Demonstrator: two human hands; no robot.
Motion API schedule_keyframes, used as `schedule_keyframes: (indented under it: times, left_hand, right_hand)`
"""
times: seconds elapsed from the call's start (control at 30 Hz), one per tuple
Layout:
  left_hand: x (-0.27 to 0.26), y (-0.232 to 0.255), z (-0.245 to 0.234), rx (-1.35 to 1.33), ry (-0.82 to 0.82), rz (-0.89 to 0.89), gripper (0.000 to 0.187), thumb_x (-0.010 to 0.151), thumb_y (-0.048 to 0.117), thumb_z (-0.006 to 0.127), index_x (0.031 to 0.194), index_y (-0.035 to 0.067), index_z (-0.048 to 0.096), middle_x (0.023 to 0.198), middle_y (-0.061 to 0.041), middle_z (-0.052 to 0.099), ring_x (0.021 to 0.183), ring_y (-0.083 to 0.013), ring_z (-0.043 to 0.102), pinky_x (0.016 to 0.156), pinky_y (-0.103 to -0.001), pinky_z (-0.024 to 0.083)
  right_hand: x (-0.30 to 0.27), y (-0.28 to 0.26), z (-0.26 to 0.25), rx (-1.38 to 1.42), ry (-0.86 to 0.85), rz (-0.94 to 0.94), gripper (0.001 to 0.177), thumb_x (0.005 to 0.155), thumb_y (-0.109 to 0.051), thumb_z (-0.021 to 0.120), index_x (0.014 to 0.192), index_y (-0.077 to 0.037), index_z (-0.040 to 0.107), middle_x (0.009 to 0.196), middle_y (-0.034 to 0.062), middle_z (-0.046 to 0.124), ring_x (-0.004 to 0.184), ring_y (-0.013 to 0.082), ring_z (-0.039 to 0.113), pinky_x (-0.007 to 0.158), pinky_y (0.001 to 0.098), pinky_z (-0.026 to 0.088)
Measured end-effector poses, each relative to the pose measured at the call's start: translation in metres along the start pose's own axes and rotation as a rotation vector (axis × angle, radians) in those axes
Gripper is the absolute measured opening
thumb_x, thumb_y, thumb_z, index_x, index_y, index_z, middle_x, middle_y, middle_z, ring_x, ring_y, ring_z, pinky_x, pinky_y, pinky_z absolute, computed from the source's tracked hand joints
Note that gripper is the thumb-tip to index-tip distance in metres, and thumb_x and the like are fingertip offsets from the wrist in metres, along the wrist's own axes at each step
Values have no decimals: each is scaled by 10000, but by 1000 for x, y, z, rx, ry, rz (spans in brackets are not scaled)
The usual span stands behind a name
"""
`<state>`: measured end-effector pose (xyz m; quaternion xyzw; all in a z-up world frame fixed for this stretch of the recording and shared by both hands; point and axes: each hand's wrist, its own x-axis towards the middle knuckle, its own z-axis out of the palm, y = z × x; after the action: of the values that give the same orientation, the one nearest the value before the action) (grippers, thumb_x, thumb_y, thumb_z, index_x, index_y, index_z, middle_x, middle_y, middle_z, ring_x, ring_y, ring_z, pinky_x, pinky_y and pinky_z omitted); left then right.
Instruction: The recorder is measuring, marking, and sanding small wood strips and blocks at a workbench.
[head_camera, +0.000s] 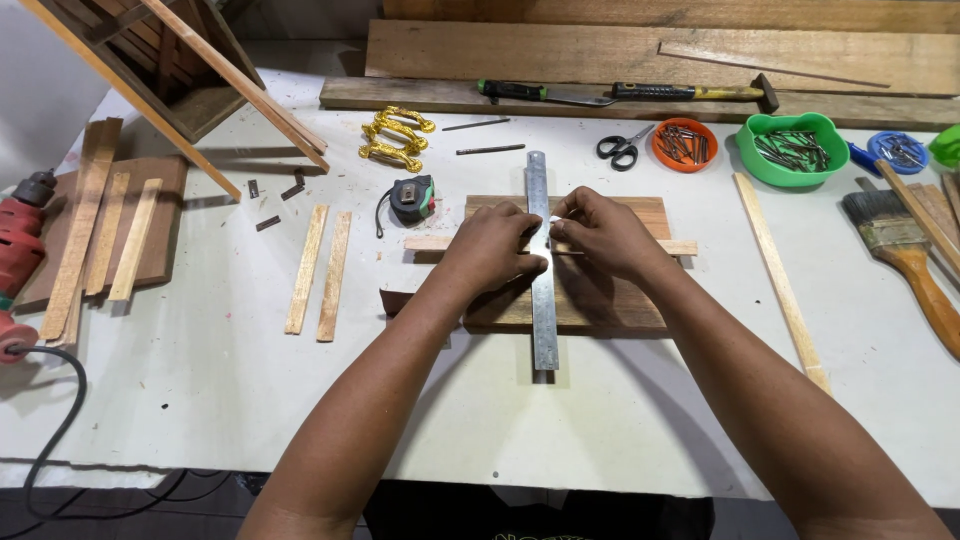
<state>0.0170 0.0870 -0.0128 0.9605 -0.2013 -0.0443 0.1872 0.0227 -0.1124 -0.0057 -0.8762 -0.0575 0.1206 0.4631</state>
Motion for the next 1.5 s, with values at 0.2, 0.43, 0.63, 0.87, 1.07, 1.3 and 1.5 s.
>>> schedule_keyframes:
  times: [0.2,0.43,0.63,0.87,1.07,1.3,1.5]
  left_hand:
    - [-1,1,-2,1,23,8,674,751,465,859,1339,196,667,1320,-58,642,1218,-291,591,1058,-444,484]
    - [-3,0,-1,8,30,36,665,765,458,855,1347,195,669,1316,-66,644,1200,-310,599,1047,-457,490]
    - [-2,2,-3,-6,25,21,665,754,446,857,1343,200,668,1310,-54,648,1199,-308,596,1051,-453,487]
    - [0,4,-4,12,-21,-6,683,767,445,858,1363,186,647,1340,-60,630,1237,-291,590,1053,-436,498]
    - [0,2,-2,-1,7,0,675,758,437,864,1348,185,655,1332,-61,628,1228,-295,587,1052,-436,489]
    - [0,1,0,8,20,12,667,751,436,872,1330,175,668,1309,-73,635,1204,-311,599,1025,-442,503]
    - [1,-1,2,21,60,60,629,754,428,879,1288,152,694,1272,-87,651,1173,-326,618,1010,-448,517]
  right_hand:
    - [1,2,0,-47,7,-15,239,976,-243,658,1130,-62,628,979,54,744,888,125,728,765,297,599]
    - [0,1,0,-27,1,-2,226,980,-230,657,1125,-59,628,982,59,735,886,126,724,774,291,606]
    - [1,6,0,-86,19,-31,242,975,-260,675,1117,-67,641,999,68,748,911,157,731,798,330,607]
    - [-10,0,2,-564,112,-161,222,943,-305,708,1065,-120,698,978,59,782,930,239,752,844,404,587]
    - [-15,-8,8,-757,134,-275,211,971,-325,658,1016,-121,687,916,66,750,904,283,723,802,449,566]
    - [-18,-14,11,-859,146,-347,167,975,-285,625,990,-123,661,870,69,722,869,292,716,767,453,578]
    - [-17,-12,11,-891,165,-399,133,968,-245,633,933,-118,650,853,60,715,862,283,718,743,444,584]
